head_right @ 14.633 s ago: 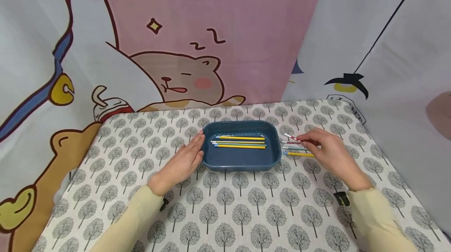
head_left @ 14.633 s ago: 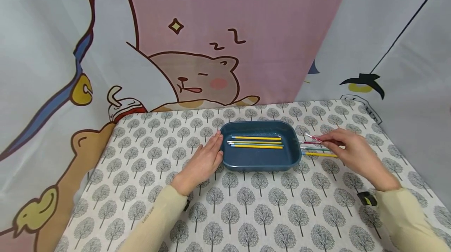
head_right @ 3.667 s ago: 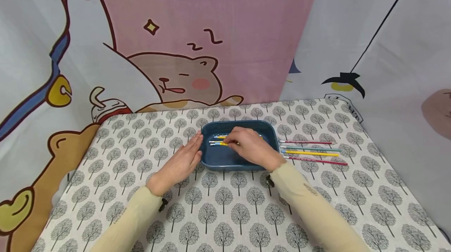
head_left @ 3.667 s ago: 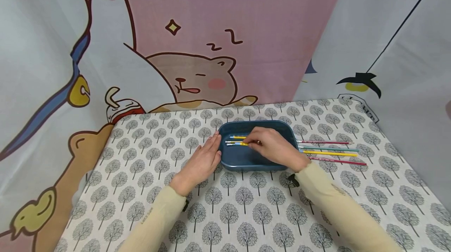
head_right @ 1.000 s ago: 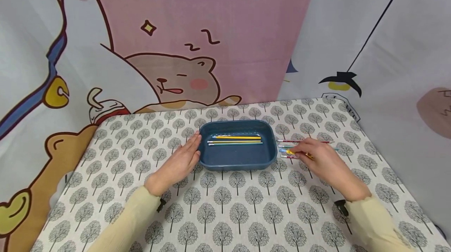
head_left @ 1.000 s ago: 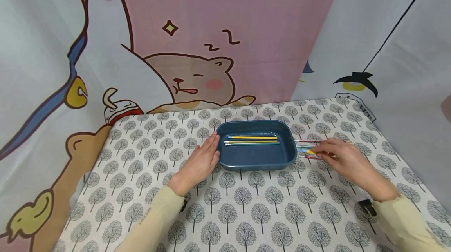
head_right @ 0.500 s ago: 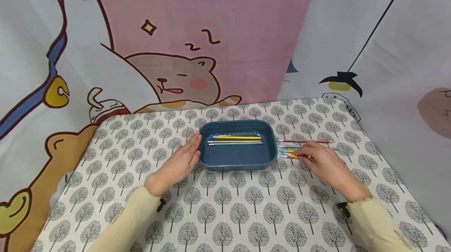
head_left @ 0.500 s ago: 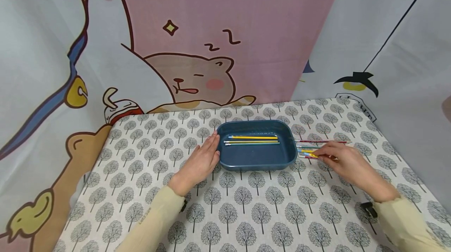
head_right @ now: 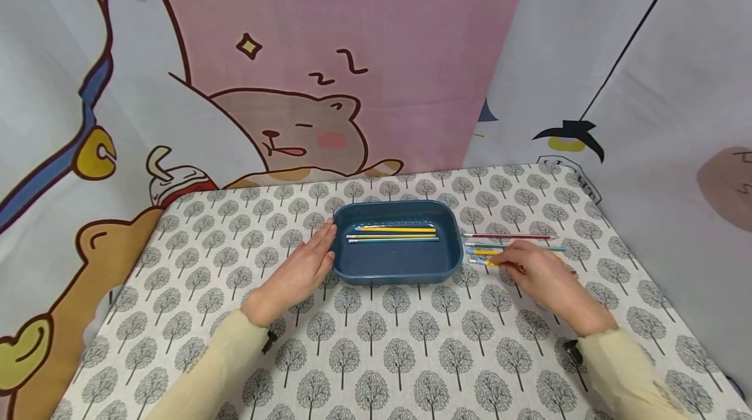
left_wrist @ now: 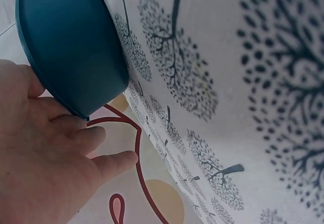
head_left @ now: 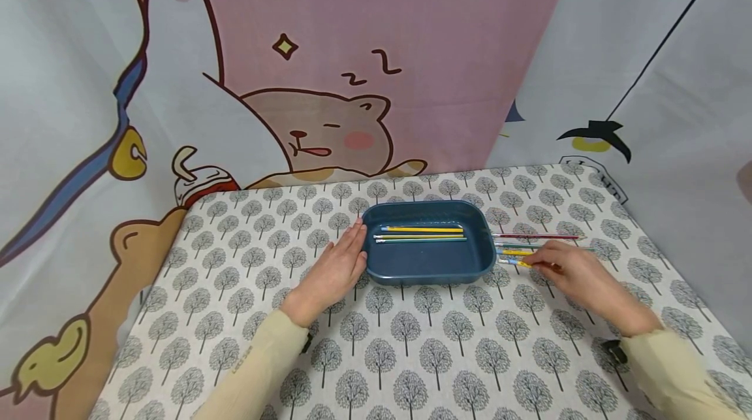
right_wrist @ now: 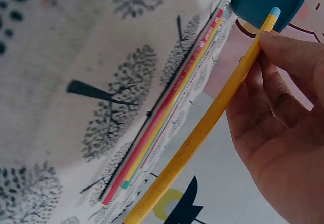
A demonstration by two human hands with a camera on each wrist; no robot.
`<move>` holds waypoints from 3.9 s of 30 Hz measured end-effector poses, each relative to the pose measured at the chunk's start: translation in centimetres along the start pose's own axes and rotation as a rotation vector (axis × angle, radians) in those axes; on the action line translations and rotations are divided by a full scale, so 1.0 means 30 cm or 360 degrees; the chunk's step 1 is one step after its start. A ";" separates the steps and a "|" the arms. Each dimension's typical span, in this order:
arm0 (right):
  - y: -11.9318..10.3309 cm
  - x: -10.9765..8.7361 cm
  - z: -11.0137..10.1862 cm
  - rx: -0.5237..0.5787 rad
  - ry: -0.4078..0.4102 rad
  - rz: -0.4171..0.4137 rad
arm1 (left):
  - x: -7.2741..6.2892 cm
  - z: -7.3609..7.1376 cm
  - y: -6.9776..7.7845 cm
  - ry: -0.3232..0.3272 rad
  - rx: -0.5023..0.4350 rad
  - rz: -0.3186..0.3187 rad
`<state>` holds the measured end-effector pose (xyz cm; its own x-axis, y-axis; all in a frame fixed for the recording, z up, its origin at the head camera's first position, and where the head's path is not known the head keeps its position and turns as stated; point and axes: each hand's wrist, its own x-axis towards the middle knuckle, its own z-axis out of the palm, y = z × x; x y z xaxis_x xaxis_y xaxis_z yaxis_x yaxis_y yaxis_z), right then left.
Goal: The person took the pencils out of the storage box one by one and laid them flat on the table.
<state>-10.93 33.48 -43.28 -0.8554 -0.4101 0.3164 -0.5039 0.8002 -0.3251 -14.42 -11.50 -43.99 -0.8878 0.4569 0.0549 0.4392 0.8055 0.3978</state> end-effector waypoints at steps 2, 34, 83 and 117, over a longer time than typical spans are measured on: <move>0.004 -0.001 0.008 0.0000 -0.0025 0.0018 | 0.000 0.000 0.000 -0.0002 0.0000 -0.0003; 0.038 0.027 0.066 -0.0007 -0.0282 0.0077 | -0.001 -0.004 0.003 0.0004 -0.0012 -0.0008; 0.035 0.037 0.073 0.0000 -0.0379 0.0193 | -0.005 -0.004 0.006 -0.0008 -0.0014 -0.0002; -0.139 0.078 -0.070 0.0012 0.0046 0.0071 | -0.004 -0.002 -0.002 -0.0018 -0.0047 -0.0003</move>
<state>-10.57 30.09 -39.32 -0.8731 -0.3615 0.3271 -0.4666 0.8140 -0.3460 -14.35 -11.61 -43.97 -0.8870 0.4597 0.0435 0.4329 0.7952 0.4245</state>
